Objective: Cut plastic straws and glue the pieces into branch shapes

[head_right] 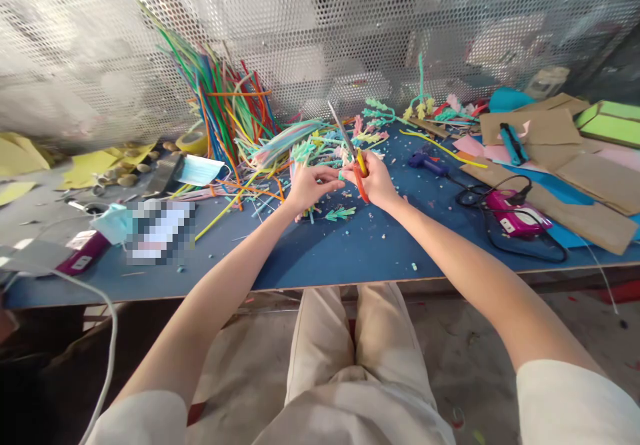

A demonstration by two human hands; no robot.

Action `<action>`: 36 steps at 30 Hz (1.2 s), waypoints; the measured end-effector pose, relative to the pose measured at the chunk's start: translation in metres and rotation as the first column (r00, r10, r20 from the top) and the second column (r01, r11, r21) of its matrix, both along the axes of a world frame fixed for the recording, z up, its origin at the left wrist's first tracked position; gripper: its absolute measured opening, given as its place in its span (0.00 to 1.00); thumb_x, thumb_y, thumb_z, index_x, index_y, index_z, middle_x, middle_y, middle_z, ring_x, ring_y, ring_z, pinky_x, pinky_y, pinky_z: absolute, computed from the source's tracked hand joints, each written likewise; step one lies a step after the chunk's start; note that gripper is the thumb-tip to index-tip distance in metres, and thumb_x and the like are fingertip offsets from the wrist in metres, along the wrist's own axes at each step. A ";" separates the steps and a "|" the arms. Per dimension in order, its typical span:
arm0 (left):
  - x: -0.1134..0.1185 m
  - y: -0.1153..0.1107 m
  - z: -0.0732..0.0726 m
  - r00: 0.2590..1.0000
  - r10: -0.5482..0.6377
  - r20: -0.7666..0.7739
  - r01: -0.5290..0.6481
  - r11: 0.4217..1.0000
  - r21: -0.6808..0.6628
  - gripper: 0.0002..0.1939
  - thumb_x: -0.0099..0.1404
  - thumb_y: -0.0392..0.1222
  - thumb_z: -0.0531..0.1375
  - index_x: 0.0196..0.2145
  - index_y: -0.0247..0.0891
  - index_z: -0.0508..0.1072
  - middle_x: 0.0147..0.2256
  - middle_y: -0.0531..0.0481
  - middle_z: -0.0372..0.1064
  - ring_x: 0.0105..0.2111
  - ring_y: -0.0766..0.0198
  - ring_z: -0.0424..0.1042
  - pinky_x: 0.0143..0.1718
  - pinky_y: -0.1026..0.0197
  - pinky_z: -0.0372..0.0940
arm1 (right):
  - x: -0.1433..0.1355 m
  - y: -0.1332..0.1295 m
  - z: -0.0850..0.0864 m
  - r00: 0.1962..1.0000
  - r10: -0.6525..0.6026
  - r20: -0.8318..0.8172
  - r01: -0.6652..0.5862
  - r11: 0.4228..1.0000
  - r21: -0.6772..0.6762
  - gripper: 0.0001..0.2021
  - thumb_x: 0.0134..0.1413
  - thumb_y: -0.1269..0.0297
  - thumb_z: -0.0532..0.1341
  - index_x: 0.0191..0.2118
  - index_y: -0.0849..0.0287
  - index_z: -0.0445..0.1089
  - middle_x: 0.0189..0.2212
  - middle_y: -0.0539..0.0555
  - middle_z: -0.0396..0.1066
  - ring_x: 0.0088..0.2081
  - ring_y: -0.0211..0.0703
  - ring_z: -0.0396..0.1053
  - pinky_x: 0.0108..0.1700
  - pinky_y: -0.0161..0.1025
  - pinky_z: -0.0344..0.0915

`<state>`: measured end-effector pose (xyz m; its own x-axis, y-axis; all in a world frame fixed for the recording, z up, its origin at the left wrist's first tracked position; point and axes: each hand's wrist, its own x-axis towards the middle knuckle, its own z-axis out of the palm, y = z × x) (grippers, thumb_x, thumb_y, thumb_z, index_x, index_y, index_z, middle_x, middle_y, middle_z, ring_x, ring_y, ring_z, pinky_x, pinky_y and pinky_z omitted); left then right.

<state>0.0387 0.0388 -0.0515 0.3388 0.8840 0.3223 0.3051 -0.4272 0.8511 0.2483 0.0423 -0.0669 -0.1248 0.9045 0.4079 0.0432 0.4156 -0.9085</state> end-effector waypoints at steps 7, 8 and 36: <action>-0.003 0.001 -0.001 0.998 0.011 -0.063 -0.010 1.000 0.002 0.19 0.61 0.58 0.72 0.37 0.37 0.87 0.34 0.47 0.83 0.32 0.62 0.75 0.34 0.61 0.67 | 0.002 -0.001 0.000 0.999 0.021 0.028 -0.022 0.999 0.029 0.28 0.48 0.41 0.77 0.40 0.51 0.63 0.36 0.51 0.78 0.34 0.43 0.73 0.41 0.45 0.73; -0.004 0.002 0.000 0.999 -0.012 -0.044 0.011 1.000 -0.016 0.21 0.62 0.59 0.72 0.38 0.37 0.87 0.35 0.46 0.83 0.32 0.62 0.75 0.34 0.61 0.66 | 0.003 -0.001 0.001 0.999 0.037 0.018 -0.037 0.999 0.017 0.28 0.48 0.41 0.77 0.40 0.51 0.63 0.37 0.51 0.79 0.31 0.41 0.71 0.38 0.44 0.72; -0.005 0.004 0.007 0.976 0.093 0.196 -0.101 0.994 0.033 0.22 0.70 0.61 0.62 0.37 0.40 0.83 0.33 0.51 0.78 0.27 0.68 0.64 0.31 0.61 0.60 | 0.034 0.007 0.017 0.976 -0.026 0.215 0.026 1.000 0.005 0.29 0.49 0.36 0.75 0.35 0.52 0.63 0.29 0.49 0.65 0.31 0.43 0.63 0.36 0.43 0.61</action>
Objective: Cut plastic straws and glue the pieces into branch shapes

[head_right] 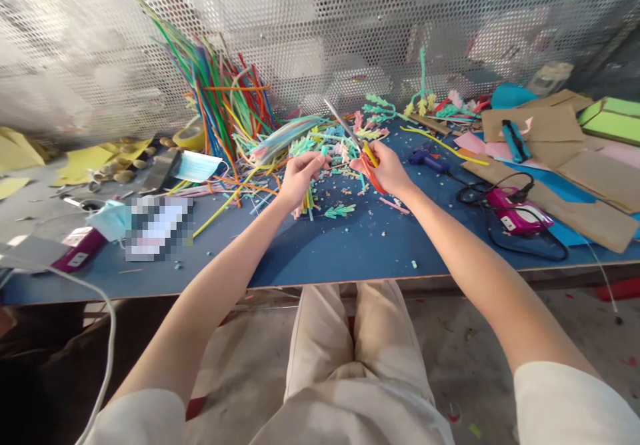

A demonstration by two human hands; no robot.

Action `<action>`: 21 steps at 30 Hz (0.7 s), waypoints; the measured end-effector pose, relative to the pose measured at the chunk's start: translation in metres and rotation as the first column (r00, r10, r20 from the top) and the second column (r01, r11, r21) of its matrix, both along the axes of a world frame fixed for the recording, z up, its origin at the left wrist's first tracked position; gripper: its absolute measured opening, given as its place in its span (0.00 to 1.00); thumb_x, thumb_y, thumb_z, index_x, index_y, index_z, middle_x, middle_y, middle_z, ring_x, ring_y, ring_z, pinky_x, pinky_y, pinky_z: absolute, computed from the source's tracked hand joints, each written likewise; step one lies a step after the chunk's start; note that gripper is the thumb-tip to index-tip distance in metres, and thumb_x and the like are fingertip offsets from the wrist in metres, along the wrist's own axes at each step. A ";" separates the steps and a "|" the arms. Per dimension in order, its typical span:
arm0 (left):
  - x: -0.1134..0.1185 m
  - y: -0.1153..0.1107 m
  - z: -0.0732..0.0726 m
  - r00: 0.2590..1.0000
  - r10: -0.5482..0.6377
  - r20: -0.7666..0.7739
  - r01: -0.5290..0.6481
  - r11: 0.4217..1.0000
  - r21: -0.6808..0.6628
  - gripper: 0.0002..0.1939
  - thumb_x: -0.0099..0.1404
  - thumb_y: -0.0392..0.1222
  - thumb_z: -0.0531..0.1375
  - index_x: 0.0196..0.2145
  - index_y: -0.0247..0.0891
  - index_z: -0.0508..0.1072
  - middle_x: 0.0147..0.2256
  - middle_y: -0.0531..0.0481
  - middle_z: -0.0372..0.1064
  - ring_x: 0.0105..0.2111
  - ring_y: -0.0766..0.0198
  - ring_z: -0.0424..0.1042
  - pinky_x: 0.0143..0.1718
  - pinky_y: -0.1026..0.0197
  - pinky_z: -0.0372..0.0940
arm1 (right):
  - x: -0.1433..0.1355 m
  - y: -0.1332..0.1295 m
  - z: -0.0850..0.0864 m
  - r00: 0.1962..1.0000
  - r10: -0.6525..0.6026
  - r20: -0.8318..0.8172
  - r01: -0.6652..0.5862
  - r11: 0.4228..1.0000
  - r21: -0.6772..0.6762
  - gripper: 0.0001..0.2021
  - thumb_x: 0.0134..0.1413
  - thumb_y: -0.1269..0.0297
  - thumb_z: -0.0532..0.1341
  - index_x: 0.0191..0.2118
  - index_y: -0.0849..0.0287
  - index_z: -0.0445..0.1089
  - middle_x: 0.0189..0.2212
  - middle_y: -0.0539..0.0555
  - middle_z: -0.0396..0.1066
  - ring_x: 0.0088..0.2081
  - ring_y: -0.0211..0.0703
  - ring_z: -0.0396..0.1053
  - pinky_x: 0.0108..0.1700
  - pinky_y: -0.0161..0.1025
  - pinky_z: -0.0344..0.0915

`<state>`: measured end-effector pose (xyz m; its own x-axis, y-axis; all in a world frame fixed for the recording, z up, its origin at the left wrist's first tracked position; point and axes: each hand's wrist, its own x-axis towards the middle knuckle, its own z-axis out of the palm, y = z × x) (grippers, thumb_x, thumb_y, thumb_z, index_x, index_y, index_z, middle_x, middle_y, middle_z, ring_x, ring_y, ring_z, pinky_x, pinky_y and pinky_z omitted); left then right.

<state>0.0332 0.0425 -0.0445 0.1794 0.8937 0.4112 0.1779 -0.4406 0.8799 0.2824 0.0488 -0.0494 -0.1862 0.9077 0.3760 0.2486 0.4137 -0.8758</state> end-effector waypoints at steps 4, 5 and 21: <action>-0.004 0.005 0.001 0.991 -0.012 0.130 0.021 0.997 -0.071 0.19 0.68 0.61 0.63 0.38 0.41 0.81 0.32 0.51 0.74 0.25 0.68 0.62 0.30 0.61 0.60 | 0.013 0.003 0.004 0.955 0.038 0.294 -0.044 0.999 0.012 0.29 0.49 0.37 0.75 0.36 0.53 0.64 0.31 0.49 0.67 0.33 0.43 0.62 0.37 0.42 0.58; -0.005 0.005 0.002 0.989 -0.027 0.147 0.039 0.996 -0.084 0.19 0.68 0.60 0.64 0.37 0.41 0.81 0.32 0.50 0.74 0.25 0.69 0.62 0.30 0.61 0.60 | 0.014 0.002 0.004 0.935 0.043 0.353 -0.053 0.998 0.020 0.29 0.48 0.36 0.75 0.35 0.54 0.64 0.31 0.49 0.68 0.33 0.43 0.62 0.37 0.41 0.57; -0.001 -0.012 0.015 1.000 -0.020 -0.007 0.020 0.998 0.051 0.17 0.68 0.54 0.63 0.28 0.39 0.77 0.26 0.53 0.68 0.25 0.67 0.59 0.29 0.60 0.54 | -0.006 -0.007 -0.002 0.937 0.207 0.281 -0.177 0.976 -0.127 0.29 0.49 0.36 0.74 0.32 0.54 0.63 0.28 0.48 0.66 0.31 0.42 0.62 0.34 0.40 0.58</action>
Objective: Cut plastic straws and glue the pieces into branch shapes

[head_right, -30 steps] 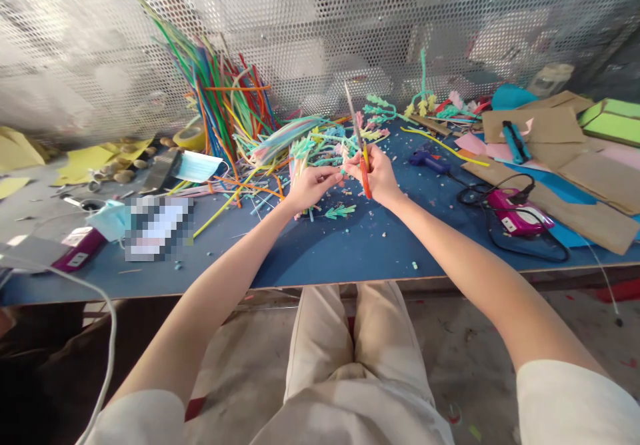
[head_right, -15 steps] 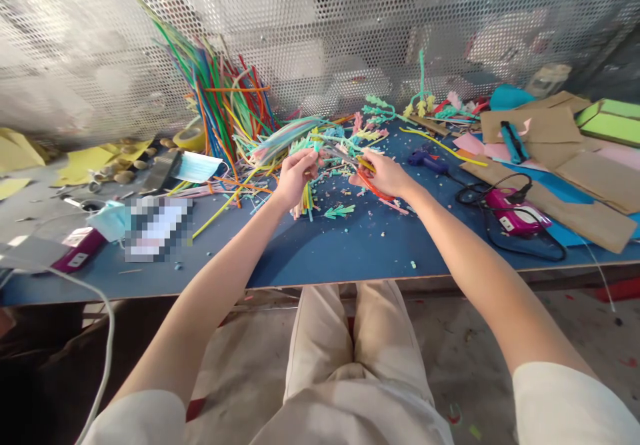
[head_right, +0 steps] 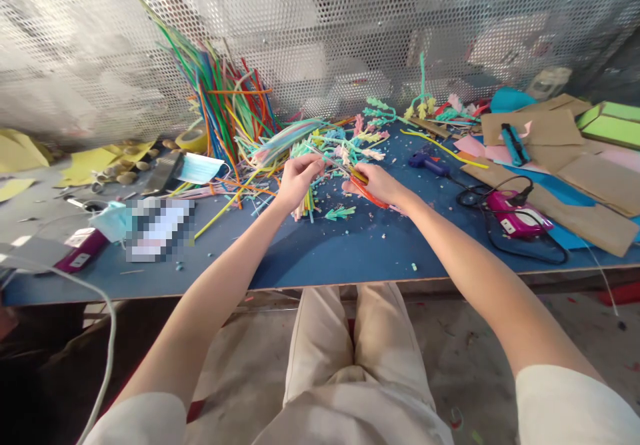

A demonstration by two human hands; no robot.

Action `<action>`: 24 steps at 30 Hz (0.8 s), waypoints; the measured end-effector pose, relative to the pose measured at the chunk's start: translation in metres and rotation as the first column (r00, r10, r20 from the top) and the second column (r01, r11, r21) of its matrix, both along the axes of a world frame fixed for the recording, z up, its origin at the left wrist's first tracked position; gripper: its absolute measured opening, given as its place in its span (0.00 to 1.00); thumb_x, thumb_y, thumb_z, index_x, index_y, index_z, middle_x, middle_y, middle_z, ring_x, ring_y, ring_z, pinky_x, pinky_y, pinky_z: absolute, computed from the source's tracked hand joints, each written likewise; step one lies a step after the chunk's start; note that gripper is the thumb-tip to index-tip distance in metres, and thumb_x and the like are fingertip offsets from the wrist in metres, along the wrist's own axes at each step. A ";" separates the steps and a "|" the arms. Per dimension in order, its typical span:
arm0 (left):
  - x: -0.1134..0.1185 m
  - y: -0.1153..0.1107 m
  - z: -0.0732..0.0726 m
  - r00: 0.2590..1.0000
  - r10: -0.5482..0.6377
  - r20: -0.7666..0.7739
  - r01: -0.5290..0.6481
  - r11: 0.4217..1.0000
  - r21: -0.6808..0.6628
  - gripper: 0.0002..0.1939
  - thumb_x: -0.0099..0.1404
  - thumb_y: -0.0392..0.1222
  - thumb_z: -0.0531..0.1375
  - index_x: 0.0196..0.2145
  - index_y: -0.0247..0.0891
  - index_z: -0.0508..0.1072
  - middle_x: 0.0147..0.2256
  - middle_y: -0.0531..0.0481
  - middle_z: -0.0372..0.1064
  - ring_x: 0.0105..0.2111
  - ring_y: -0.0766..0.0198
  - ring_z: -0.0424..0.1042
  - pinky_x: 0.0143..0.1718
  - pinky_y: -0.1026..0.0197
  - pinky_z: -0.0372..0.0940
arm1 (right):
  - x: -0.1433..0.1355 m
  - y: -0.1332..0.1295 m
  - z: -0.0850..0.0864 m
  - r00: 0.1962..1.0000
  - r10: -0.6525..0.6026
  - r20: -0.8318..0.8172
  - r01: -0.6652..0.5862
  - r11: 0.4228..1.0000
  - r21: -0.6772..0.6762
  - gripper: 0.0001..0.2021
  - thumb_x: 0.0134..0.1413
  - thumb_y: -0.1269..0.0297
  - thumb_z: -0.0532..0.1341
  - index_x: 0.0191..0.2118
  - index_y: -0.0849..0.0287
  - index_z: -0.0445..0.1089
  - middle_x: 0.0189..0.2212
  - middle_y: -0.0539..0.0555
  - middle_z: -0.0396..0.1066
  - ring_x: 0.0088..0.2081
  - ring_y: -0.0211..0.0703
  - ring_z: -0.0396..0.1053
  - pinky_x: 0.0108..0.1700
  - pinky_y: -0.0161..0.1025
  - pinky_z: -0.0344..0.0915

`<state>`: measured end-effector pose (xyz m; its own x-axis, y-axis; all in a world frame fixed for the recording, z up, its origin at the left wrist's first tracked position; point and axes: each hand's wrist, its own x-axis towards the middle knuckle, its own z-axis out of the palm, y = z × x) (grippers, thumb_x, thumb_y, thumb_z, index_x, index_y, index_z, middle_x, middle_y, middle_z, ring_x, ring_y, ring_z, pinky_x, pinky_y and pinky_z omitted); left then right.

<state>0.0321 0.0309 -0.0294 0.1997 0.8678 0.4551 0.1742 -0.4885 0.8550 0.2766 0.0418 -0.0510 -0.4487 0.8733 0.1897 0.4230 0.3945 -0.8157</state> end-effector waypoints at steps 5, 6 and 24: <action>0.000 -0.002 0.000 0.998 0.045 -0.053 -0.042 0.997 0.059 0.19 0.70 0.54 0.62 0.26 0.39 0.75 0.27 0.51 0.70 0.28 0.65 0.64 0.31 0.60 0.59 | -0.003 -0.006 0.000 1.000 0.014 -0.001 -0.014 0.998 -0.059 0.29 0.52 0.36 0.73 0.33 0.54 0.61 0.29 0.49 0.67 0.31 0.42 0.64 0.35 0.41 0.60; 0.000 -0.001 -0.002 0.997 0.051 -0.062 -0.046 0.996 0.071 0.19 0.70 0.54 0.62 0.26 0.39 0.75 0.28 0.51 0.71 0.29 0.64 0.66 0.32 0.60 0.60 | -0.004 -0.008 0.001 1.000 0.018 -0.003 -0.018 0.998 -0.060 0.29 0.52 0.36 0.73 0.33 0.54 0.60 0.30 0.49 0.68 0.32 0.43 0.64 0.35 0.41 0.60; -0.003 0.003 -0.002 0.996 0.062 -0.057 -0.057 0.995 0.082 0.19 0.72 0.56 0.62 0.34 0.38 0.83 0.29 0.50 0.74 0.30 0.64 0.70 0.34 0.61 0.63 | -0.015 -0.001 -0.008 0.993 -0.121 0.014 0.120 0.990 0.076 0.32 0.50 0.32 0.70 0.29 0.53 0.54 0.22 0.46 0.58 0.28 0.39 0.56 0.31 0.40 0.51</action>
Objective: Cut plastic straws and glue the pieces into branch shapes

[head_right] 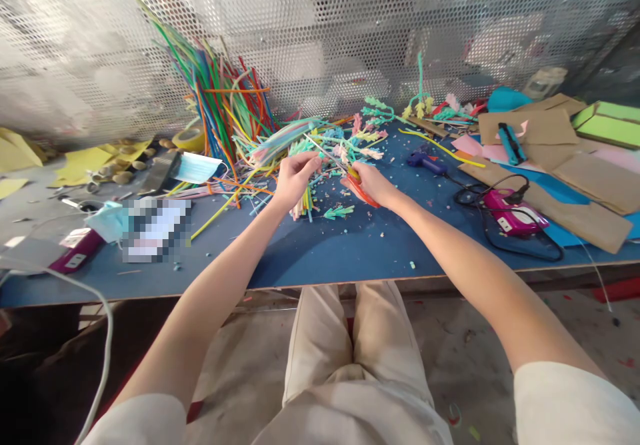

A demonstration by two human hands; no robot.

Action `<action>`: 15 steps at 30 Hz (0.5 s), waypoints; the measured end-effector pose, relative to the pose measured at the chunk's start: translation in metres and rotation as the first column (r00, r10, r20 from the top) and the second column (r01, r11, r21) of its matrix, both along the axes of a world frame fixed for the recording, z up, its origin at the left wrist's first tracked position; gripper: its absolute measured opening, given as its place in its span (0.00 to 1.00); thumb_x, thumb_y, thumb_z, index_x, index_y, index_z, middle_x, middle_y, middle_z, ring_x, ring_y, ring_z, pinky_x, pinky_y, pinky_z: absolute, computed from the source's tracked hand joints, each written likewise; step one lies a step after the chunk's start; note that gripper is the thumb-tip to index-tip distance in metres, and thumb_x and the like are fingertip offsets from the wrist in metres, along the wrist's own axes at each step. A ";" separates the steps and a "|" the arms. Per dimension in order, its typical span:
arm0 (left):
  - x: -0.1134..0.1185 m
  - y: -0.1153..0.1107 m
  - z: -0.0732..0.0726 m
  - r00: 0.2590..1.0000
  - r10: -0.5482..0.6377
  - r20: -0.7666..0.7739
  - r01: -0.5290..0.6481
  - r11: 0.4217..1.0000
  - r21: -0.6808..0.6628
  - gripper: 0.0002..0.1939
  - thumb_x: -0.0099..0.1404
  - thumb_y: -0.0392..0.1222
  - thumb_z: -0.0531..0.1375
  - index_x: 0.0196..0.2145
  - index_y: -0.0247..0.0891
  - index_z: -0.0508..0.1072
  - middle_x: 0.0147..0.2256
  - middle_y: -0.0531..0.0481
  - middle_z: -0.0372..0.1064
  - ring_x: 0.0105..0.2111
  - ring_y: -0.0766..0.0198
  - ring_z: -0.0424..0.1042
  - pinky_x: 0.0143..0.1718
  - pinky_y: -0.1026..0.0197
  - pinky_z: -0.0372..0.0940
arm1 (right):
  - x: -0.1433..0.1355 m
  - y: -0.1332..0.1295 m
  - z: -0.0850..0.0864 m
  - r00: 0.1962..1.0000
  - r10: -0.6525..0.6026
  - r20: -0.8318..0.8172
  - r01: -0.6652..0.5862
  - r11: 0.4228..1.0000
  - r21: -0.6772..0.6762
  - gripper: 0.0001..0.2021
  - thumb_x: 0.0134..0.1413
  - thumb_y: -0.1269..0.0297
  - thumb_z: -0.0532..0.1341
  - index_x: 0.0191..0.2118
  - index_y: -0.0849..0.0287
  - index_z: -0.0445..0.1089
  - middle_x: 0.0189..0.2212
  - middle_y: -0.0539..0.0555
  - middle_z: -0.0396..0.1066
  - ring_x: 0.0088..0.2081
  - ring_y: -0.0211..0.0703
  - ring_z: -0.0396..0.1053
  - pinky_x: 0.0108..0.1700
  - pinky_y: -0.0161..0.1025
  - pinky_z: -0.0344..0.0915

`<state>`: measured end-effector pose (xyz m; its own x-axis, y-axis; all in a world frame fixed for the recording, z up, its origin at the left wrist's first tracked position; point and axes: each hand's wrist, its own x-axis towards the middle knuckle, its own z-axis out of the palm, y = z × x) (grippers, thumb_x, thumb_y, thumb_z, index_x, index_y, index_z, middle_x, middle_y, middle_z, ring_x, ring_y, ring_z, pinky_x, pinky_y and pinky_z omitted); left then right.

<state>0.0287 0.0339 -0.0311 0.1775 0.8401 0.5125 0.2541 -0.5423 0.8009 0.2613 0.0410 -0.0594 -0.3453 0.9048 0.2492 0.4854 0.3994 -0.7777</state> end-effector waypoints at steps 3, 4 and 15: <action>-0.001 0.003 -0.003 1.000 -0.004 0.010 0.003 1.000 0.016 0.21 0.73 0.57 0.62 0.33 0.38 0.83 0.29 0.50 0.75 0.30 0.65 0.70 0.33 0.62 0.61 | -0.001 0.001 0.001 0.996 -0.041 -0.073 0.042 0.999 0.016 0.31 0.52 0.33 0.70 0.30 0.52 0.55 0.23 0.45 0.56 0.27 0.39 0.56 0.31 0.40 0.53; -0.001 0.004 -0.004 1.000 -0.006 0.007 0.006 1.000 0.017 0.22 0.73 0.58 0.62 0.33 0.38 0.82 0.29 0.50 0.76 0.29 0.65 0.69 0.32 0.62 0.61 | 0.000 0.002 0.002 0.993 -0.061 -0.098 0.063 0.998 0.021 0.30 0.53 0.33 0.69 0.31 0.53 0.57 0.24 0.45 0.57 0.27 0.39 0.57 0.31 0.40 0.54; 0.001 0.010 -0.014 1.000 0.018 0.011 -0.018 0.999 0.042 0.27 0.71 0.67 0.63 0.40 0.38 0.85 0.34 0.46 0.82 0.28 0.66 0.69 0.28 0.63 0.59 | 0.052 0.030 0.002 0.756 -0.483 0.442 0.460 0.872 0.165 0.18 0.57 0.46 0.70 0.37 0.57 0.73 0.37 0.65 0.80 0.41 0.61 0.77 0.43 0.48 0.69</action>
<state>0.0297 0.0438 -0.0455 0.1567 0.8209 0.5492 0.2556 -0.5708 0.7803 0.3131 0.0707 -0.0575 0.0394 0.9755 0.2165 0.9125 0.0531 -0.4056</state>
